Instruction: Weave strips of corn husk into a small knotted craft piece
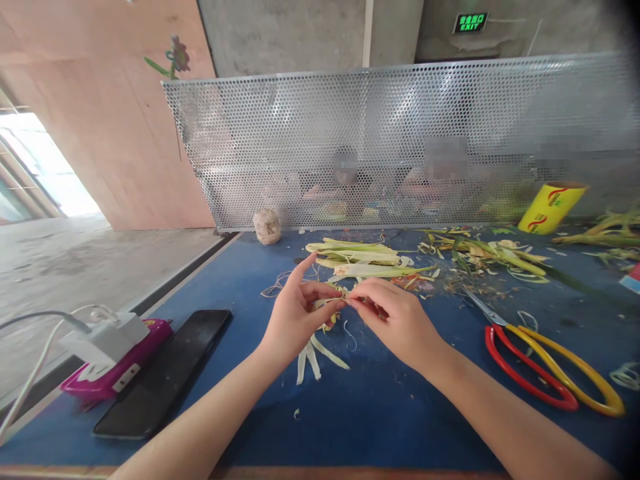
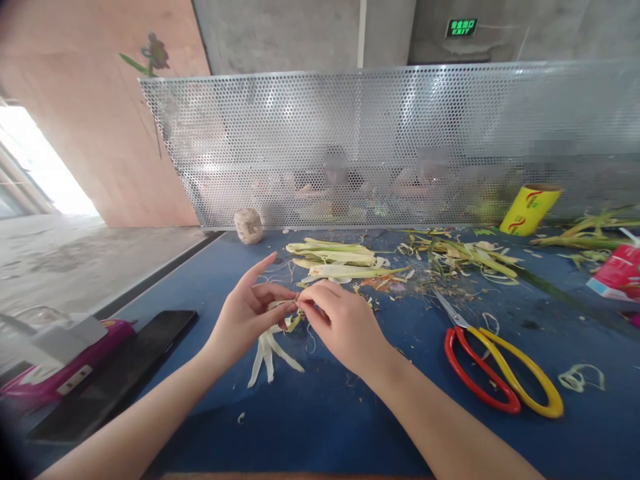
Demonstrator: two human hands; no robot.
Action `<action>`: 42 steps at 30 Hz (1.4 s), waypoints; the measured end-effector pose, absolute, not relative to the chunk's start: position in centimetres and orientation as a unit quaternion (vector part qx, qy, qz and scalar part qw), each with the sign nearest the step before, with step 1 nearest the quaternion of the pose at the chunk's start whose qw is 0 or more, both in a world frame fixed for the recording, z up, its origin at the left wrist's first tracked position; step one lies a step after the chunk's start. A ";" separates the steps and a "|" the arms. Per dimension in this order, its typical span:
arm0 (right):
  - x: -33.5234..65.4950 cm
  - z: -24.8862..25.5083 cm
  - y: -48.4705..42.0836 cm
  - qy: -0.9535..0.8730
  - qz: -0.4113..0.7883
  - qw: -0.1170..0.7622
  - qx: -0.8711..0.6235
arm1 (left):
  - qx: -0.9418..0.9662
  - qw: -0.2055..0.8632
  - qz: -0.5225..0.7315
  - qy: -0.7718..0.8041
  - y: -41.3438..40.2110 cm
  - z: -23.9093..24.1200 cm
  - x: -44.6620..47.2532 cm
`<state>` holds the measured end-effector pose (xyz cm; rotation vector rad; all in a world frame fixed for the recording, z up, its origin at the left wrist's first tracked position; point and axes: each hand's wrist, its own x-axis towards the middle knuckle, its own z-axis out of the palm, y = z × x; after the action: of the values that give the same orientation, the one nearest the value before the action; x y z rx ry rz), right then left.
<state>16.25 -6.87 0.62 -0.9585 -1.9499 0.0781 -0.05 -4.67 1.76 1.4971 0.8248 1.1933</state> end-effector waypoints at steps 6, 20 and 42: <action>16.2 0.6 -6.8 -0.780 0.035 0.462 -0.421 | 0.642 0.468 0.499 0.345 -5.1 1.9 0.0; 16.8 1.0 -5.7 -0.730 0.049 0.501 -0.463 | 0.627 0.498 0.505 0.322 -4.7 1.7 0.0; 17.1 2.0 -9.3 -0.855 -0.270 0.134 -0.423 | 0.808 0.340 0.370 0.307 -5.8 1.0 0.1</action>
<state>17.08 -9.26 2.02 -1.2256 -2.4784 -0.7823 0.09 -5.84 0.99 2.1037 0.8001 0.9630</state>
